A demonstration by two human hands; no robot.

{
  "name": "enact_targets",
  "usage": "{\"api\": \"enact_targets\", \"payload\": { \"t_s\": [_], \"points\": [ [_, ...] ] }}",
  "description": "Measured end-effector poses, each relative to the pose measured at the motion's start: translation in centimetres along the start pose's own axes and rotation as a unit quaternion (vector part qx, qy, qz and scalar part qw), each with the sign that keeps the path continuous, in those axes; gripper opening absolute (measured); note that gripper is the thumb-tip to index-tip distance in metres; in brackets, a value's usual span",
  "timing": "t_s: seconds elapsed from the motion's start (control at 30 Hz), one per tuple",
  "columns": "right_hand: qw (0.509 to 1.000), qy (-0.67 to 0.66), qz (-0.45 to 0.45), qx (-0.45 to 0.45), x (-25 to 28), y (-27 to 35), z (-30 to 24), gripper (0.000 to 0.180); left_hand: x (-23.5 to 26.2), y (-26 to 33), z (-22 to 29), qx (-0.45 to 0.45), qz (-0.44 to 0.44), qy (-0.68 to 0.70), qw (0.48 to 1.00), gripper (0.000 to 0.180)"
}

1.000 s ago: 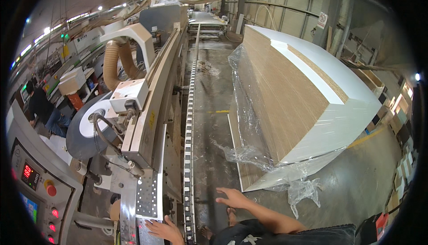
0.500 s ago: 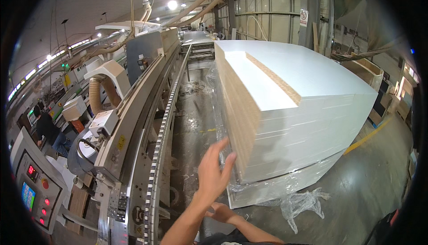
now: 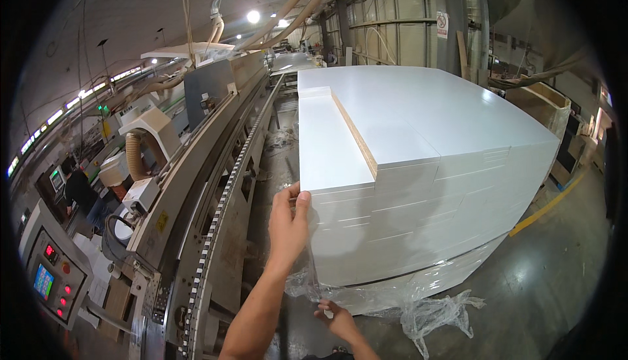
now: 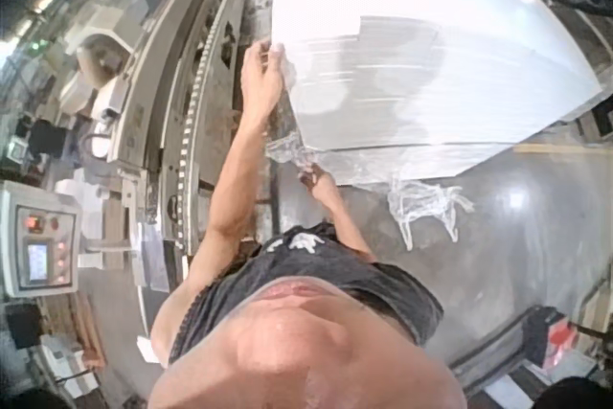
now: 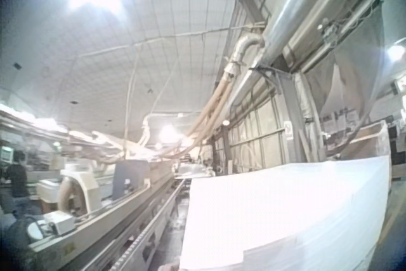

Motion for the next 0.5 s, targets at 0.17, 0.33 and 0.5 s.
{"api": "enact_targets", "payload": {
  "t_s": [0.17, 0.33, 0.5],
  "points": [
    [0.999, -0.044, -0.013, 0.013, -1.0, 1.0, -0.4, 0.054, 2.2, 0.2, -1.7, 0.058, 0.042, 0.086, 0.994, 0.035],
    [0.992, -0.085, -0.078, -0.051, -1.6, 0.8, -2.3, 0.058, 4.9, -1.3, -3.1, 0.182, 0.062, 0.286, 0.939, 0.033],
    [0.939, -0.331, -0.089, -0.032, -2.2, -2.0, -6.5, 0.051, 9.2, 0.5, -3.3, 0.191, 0.025, 0.294, 0.936, 0.031]
  ]
}}
Point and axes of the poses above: each hand's wrist, its own y-axis away from the middle knuckle, its own x-axis out of the back of the hand, z = x × y, the point moved 10 cm from there along -y, towards the middle knuckle, and after that the axes turned 8 degrees about x, right-handed, at the moved point
